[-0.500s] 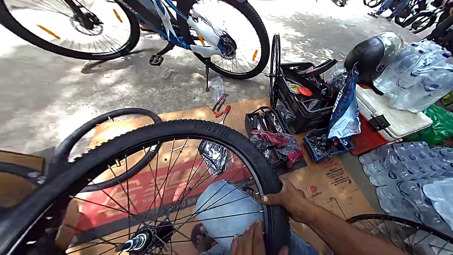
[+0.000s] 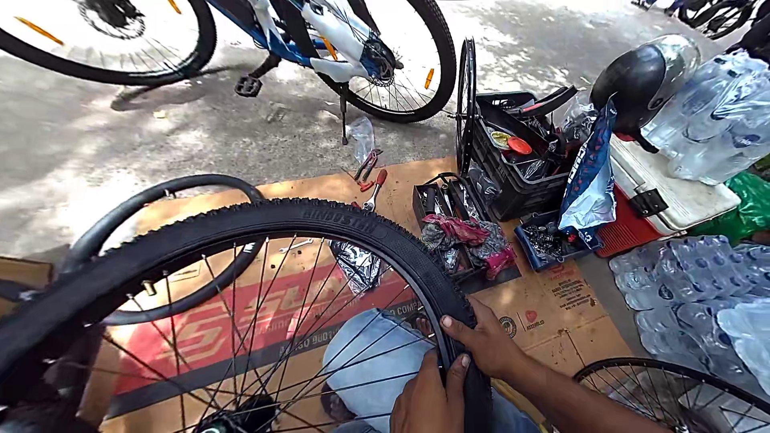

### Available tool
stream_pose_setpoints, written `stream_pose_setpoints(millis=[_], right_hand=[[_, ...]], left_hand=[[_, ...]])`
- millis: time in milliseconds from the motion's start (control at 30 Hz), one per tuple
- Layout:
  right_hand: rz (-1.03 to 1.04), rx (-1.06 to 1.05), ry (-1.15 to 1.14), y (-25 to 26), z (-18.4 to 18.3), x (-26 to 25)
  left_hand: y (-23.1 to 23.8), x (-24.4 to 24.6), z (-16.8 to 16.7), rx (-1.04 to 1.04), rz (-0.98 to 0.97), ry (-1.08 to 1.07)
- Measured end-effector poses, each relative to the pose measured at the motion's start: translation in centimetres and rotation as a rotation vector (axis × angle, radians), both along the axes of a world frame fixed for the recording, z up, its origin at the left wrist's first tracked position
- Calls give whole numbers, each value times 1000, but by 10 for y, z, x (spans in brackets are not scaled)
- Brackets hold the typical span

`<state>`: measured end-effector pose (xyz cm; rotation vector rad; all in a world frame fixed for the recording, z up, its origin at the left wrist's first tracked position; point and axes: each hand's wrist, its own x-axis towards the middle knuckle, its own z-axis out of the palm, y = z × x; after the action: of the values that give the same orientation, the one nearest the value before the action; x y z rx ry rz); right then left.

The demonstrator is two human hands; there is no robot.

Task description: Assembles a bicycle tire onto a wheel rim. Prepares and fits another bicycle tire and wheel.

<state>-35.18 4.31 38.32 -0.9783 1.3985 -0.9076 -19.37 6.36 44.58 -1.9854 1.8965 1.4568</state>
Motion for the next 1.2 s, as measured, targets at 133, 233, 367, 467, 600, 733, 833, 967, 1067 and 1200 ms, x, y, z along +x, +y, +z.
stream_pose_setpoints(millis=[133,233,367,467,600,733,833,967,1067,1200], right_hand=[[92,137,353,-7,8,4],[30,188,246,-14,7,16],[47,242,274,-34,7,26],[99,252,324,-64,8,31],[123,280,368,-78,2,37],[207,269,373,-116,8,49],[253,277,361,-136,-1,59],[301,323,301,-162,-3,75],[371,300,297,-184,-3,87],[419,299,308,-200,-3,94]], left_hand=[[4,-8,-1,-59,27,-181],[5,-6,-3,-74,50,-237],[8,-6,-7,-94,84,-280],[8,-7,-10,-124,103,-291],[3,-7,-13,-99,120,-313],[2,-3,-15,-89,130,-313],[-2,1,-18,-49,126,-320],[-5,6,-20,-40,153,-326],[-3,6,-24,-61,175,-330],[-4,2,-25,-60,197,-319]])
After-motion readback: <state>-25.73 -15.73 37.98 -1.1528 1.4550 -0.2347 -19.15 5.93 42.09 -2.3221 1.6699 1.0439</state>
